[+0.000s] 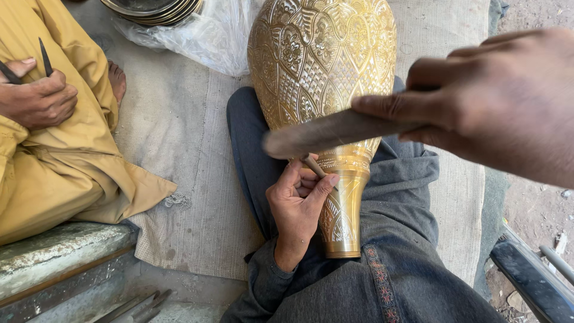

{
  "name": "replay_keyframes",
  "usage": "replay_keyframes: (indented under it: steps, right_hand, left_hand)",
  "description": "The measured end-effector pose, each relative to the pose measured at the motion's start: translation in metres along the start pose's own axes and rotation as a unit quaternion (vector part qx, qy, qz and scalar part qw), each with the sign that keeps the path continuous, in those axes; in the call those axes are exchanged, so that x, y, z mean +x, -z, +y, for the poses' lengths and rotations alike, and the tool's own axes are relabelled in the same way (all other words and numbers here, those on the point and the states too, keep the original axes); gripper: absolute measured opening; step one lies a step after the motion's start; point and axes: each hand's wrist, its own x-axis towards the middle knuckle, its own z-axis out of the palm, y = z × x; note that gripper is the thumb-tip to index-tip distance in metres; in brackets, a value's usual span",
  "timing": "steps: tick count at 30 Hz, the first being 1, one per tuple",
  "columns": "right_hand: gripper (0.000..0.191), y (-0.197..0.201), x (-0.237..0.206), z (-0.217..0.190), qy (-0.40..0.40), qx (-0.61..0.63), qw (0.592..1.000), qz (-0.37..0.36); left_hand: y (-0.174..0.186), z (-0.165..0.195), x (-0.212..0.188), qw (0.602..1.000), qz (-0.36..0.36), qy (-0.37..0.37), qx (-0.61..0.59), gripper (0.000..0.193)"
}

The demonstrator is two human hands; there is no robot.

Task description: The person sits cross-legged with a large engraved brass vase on their lap and hammers a chisel against the vase's narrow neck and body, repositioning the chisel repeatedly to work the pattern around the surface. A second person sits nearby holding a tool.

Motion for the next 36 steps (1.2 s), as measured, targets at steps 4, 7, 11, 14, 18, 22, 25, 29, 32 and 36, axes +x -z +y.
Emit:
replay_keyframes:
  steps: [4,7,11,14,18,22,25,29,32,36]
  right_hand:
    - [0.061,-0.013,-0.007,0.006,0.006,0.018,1.0,-0.006]
    - [0.065,-0.023,-0.009,0.006,0.03,-0.044,0.996,0.07]
    - [0.066,-0.023,-0.009,0.006,-0.012,0.054,0.998,0.008]
    - [0.067,-0.015,-0.007,0.001,0.016,-0.001,0.998,0.056]
    - [0.066,-0.005,-0.002,-0.005,0.003,-0.018,0.998,-0.066]
    - [0.066,0.002,-0.005,-0.009,-0.014,-0.024,0.999,-0.022]
    - [0.06,0.004,-0.007,-0.009,-0.006,0.038,0.999,-0.019]
    - [0.064,0.005,-0.011,-0.012,0.021,-0.005,0.997,0.079]
    - [0.066,0.005,-0.01,-0.015,-0.018,0.062,0.997,0.046]
    - [0.07,0.008,-0.008,-0.015,-0.026,0.041,0.997,0.057]
  left_hand:
    - [0.001,0.003,-0.001,1.0,-0.003,0.011,0.003,0.029]
    - [0.0,0.007,0.0,1.0,0.002,0.014,0.006,0.035]
    - [0.0,0.013,0.002,0.999,0.003,0.036,-0.004,0.037]
    - [0.001,0.015,0.002,0.999,-0.01,0.029,0.009,0.037]
    - [0.007,0.016,0.002,1.0,0.002,0.023,-0.001,0.041]
    - [0.014,0.018,0.001,0.999,0.0,0.03,0.015,0.038]
    - [0.019,0.018,0.001,0.999,-0.004,0.038,0.021,0.03]
    - [0.021,0.018,-0.001,0.999,-0.004,0.033,0.019,0.035]
    - [0.023,0.018,-0.002,0.999,-0.001,0.036,0.001,0.036]
    - [0.025,0.018,0.0,0.999,-0.012,0.035,0.024,0.034]
